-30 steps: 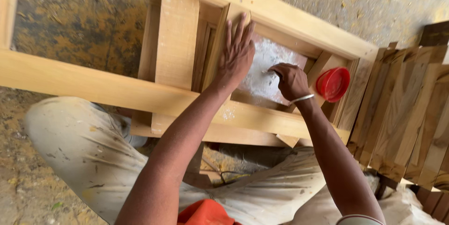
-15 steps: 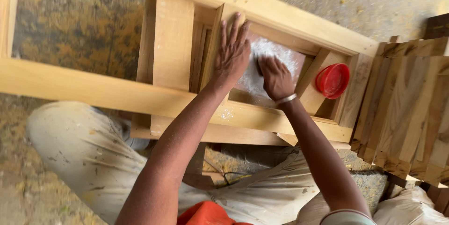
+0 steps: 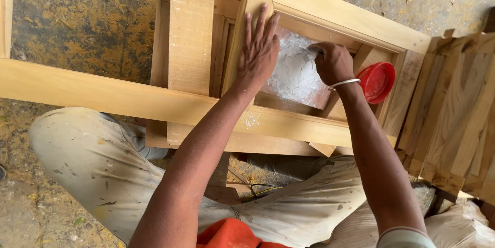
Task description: The person mixes a white paste in a red bowl using a putty knife, then applies the paste to the joints and surfaces of a wooden frame. The person works on multiple sections of the frame, smoothing the filler into the wood.
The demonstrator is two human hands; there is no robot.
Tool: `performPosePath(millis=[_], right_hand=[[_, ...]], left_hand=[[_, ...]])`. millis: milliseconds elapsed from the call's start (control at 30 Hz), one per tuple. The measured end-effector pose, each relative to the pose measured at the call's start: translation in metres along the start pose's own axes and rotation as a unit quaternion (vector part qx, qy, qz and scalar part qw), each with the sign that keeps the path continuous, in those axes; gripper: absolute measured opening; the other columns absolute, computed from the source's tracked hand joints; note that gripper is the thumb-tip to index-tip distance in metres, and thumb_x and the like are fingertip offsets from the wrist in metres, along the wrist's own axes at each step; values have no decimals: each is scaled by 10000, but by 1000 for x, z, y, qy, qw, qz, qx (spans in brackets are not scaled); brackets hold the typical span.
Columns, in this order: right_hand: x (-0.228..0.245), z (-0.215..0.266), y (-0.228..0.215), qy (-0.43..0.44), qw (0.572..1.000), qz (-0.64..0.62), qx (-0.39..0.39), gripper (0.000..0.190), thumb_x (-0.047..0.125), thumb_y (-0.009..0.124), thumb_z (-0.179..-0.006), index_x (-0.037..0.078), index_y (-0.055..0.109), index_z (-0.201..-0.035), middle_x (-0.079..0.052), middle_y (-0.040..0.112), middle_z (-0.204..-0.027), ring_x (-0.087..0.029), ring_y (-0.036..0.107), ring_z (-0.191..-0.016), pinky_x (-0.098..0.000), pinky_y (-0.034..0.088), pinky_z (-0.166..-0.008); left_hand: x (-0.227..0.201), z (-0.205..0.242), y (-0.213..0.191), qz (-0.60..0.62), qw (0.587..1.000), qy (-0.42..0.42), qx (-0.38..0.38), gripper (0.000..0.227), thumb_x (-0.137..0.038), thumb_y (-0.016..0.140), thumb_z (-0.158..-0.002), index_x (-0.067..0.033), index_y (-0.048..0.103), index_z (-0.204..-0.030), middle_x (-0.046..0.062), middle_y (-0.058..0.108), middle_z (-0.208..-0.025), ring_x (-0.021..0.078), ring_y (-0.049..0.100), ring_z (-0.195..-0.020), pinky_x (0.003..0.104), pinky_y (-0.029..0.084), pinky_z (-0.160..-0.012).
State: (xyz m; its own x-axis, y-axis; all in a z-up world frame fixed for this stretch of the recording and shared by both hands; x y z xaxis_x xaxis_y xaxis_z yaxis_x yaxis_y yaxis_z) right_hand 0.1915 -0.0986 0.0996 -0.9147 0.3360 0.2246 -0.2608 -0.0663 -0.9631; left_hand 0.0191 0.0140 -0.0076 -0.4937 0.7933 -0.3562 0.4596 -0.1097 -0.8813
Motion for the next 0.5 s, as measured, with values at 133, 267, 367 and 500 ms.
performPosePath(millis=[133,267,367,500], right_hand=[[11,26,21,-46,998,-42,18,338,-53,511,-932,98,784,-1061,-168,766,-1055,-338,747,-890,-421,599,-772],[26,56,24,-88,994,-46,51,270,-49,572,-912,60,759,-1074,-188,759,-1018,-380,720,-883,-452,581,-763],[27,40,13,-93,995,-32,18,309,-59,565,-887,78,761,-1083,-176,767,-1050,-378,725,-903,-451,583,-762],[20,-2,11,-68,995,-46,-62,240,-33,576,-961,62,733,-1116,-181,754,-1073,-372,727,-931,-447,585,-798]], left_hand=[[-2,8,13,-8,1000,-2,13,160,-92,625,-953,-74,694,-809,136,356,-1677,433,101,-1572,663,20,-1260],[-2,1,6,-34,999,-5,42,171,-68,629,-922,-90,684,-762,140,383,-1665,431,111,-1563,657,38,-1247],[-2,-1,-9,11,1000,-4,1,202,-117,615,-962,-67,683,-779,156,389,-1645,432,107,-1574,665,49,-1266],[-6,0,-17,2,999,-10,51,201,-122,601,-944,-71,693,-773,142,389,-1646,423,124,-1565,661,54,-1249]])
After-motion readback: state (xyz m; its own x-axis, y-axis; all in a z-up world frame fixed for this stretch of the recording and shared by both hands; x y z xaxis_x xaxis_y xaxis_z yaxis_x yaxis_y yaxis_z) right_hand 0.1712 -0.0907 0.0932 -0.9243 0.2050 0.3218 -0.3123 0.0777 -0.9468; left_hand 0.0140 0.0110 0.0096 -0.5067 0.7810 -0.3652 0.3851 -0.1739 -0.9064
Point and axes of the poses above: each hand's wrist, its own z-axis away from the middle knuckle, its own y-axis out of the palm, x = y × z, the point moved 1 cm from there along -z, towards the middle knuckle
